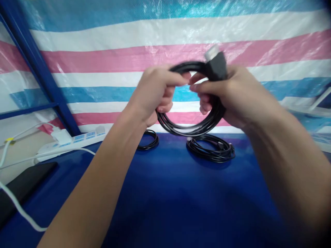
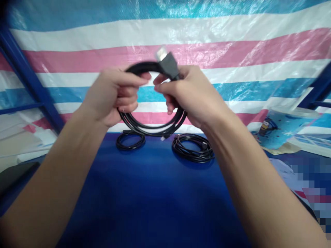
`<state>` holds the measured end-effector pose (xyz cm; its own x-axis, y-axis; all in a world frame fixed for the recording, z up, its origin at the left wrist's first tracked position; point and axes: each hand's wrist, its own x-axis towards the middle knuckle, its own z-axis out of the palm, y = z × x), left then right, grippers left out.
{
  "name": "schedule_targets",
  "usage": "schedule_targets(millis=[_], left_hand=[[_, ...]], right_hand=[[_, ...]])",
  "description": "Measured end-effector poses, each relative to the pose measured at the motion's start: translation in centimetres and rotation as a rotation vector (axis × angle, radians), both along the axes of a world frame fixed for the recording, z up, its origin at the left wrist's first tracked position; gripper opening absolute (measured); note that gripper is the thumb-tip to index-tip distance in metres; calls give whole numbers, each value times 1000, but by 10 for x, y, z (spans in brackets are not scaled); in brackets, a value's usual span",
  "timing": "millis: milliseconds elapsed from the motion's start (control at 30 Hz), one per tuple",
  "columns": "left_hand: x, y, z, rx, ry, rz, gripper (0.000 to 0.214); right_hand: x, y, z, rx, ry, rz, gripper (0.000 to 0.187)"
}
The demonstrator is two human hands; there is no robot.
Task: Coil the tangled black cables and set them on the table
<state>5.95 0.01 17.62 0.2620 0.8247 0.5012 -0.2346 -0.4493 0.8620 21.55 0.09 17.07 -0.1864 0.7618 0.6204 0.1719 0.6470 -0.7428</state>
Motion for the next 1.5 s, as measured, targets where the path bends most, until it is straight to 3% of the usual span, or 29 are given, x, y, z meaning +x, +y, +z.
schedule_targets(millis=[100, 200, 367, 467, 600, 700, 767, 833, 900, 967, 1067, 1167, 1300, 1367, 1500], left_hand=[[-1, -2, 2, 22, -129, 35, 16], [-4, -3, 3, 32, -9, 42, 17], [-11, -6, 3, 23, 316, -38, 17], [-12, -9, 4, 65, 369, -28, 15], [-6, -8, 5, 76, 185, -34, 17], [2, -5, 2, 50, -52, -175, 22], [5, -1, 0, -2, -159, -260, 26], [4, 3, -1, -82, -190, -261, 27], [-1, 6, -2, -152, -184, -181, 25], [-7, 7, -2, -175, -169, -137, 19], [-13, 4, 0, -161, -84, -170, 16], [-16, 0, 4, -113, 95, -158, 12], [-26, -4, 9, -9, 223, -129, 11], [-30, -6, 11, 56, 205, -138, 14], [-23, -4, 9, 72, 169, -169, 20]], right_hand=[[0, 1, 2, -58, 148, 64, 7], [1, 2, 1, -40, 85, -10, 7], [-2, -3, -2, 213, -202, -199, 26], [-5, -5, -3, 306, -195, -111, 27], [-9, 1, -4, 87, 182, -29, 19], [-12, 7, -5, -104, 505, -33, 15], [-15, 9, -6, -180, 575, -21, 17], [-19, 9, -7, -251, 561, 5, 16], [-22, 9, -8, -268, 511, 16, 16], [-23, 10, -9, -139, 437, -28, 16], [-18, 14, -8, 187, 270, -138, 16], [-11, 15, -9, 353, 143, -126, 11], [-9, 6, -10, 253, 52, 23, 14], [-8, 0, -8, 212, 4, 37, 8], [1, -4, -2, 234, -101, 6, 17]])
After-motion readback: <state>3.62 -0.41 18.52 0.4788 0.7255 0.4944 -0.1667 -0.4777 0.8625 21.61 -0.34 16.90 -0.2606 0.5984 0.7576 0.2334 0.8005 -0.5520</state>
